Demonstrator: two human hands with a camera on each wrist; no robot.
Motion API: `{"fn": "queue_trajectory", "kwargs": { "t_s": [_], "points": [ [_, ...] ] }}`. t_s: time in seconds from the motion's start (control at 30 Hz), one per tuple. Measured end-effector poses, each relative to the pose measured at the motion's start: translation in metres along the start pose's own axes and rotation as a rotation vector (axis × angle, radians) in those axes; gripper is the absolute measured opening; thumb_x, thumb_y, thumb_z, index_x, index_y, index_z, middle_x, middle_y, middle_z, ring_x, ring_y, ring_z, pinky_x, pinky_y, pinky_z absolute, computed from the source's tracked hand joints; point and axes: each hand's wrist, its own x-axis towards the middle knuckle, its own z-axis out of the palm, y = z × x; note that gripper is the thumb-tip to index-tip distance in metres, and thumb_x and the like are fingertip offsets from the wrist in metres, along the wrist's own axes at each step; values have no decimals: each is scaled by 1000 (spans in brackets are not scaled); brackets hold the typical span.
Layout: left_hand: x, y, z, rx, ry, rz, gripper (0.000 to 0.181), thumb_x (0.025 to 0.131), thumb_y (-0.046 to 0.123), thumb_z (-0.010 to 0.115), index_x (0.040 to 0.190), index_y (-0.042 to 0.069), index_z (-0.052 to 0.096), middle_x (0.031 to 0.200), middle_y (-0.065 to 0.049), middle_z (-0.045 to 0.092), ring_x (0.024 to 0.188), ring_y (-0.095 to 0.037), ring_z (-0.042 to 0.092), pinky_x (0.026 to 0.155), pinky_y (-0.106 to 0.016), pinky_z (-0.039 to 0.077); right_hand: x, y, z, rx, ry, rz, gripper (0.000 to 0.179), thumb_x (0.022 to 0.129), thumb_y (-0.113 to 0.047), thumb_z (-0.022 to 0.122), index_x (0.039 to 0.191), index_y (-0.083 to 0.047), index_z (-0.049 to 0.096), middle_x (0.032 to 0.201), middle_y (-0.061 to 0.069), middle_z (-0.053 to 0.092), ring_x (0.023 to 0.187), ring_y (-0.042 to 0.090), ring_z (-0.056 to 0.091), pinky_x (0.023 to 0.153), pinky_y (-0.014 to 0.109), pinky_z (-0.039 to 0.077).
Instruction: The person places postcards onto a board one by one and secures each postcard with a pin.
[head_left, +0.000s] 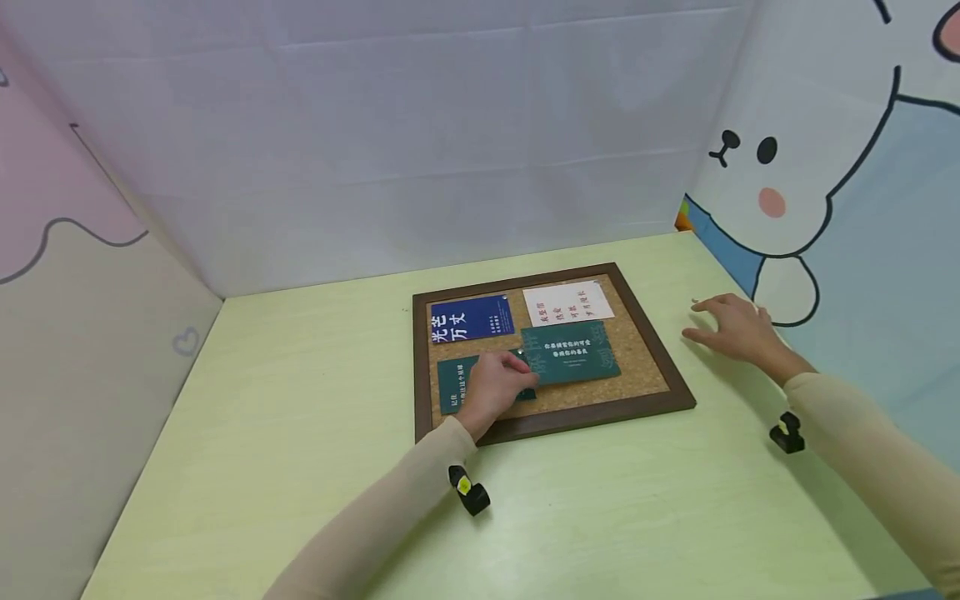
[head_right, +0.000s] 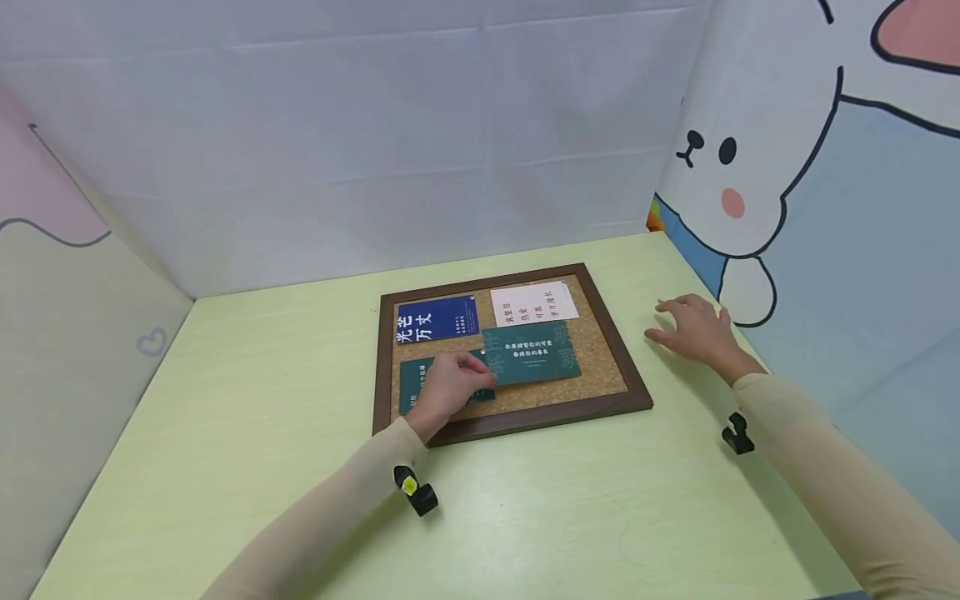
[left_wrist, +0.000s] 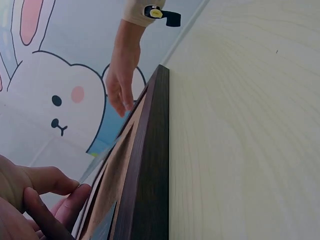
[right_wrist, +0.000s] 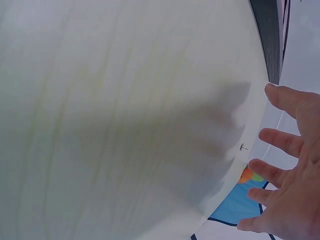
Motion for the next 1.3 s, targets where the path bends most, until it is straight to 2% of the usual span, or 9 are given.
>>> {"fn": "queue_trajectory", "kwargs": {
  "t_s": [0.2, 0.37, 0.63, 0.97, 1.17, 1.3],
  "points": [
    [1, 3, 8, 23, -7, 37, 13, 77, 19, 79, 81, 14, 68, 95, 0, 68, 72, -14, 54, 57, -26, 42, -3, -3, 1, 3, 4, 8, 63, 93, -41, 61, 135, 5, 50, 138, 36, 40, 130, 52, 32, 100, 80, 14],
    [2, 3, 11, 31, -32, 36, 13, 80, 20, 79, 79, 13, 68, 91, 3, 69, 75, -12, 56, 58, -25, 42, -4, -3, 2, 3, 18, 0, 63, 93, -40, 61, 134, 6, 50, 138, 36, 40, 130, 52, 32, 100, 79, 15],
    [6, 4, 16, 55, -77, 53, 14, 80, 21, 80, 78, 15, 67, 78, 4, 69, 68, -12, 53, 57, -25, 40, -3, 0, 6, -2, 20, 4, 64, 92, -44, 61, 134, 4, 51, 138, 35, 41, 130, 51, 33, 100, 79, 16],
    [9, 8, 19, 125, -128, 50, 16, 81, 21, 80, 84, 14, 66, 81, 3, 70, 73, -12, 60, 61, -25, 43, -4, 1, 10, 1, 22, 2, 64, 93, -46, 60, 134, 2, 52, 139, 34, 41, 129, 51, 34, 99, 80, 17],
    [12, 9, 19, 200, -138, 49, 18, 80, 19, 80, 89, 14, 65, 89, 1, 66, 77, -15, 57, 62, -26, 42, -4, 1, 13, -10, 40, -2, 63, 92, -46, 61, 134, 2, 53, 138, 34, 42, 127, 52, 37, 96, 79, 22],
    [13, 11, 18, 217, -155, 56, 19, 80, 18, 79, 91, 13, 63, 91, 0, 65, 78, -16, 56, 62, -27, 42, -4, 0, 14, -12, 47, -2, 62, 92, -44, 62, 133, 2, 54, 137, 34, 42, 127, 53, 38, 96, 79, 23]
  ]
}}
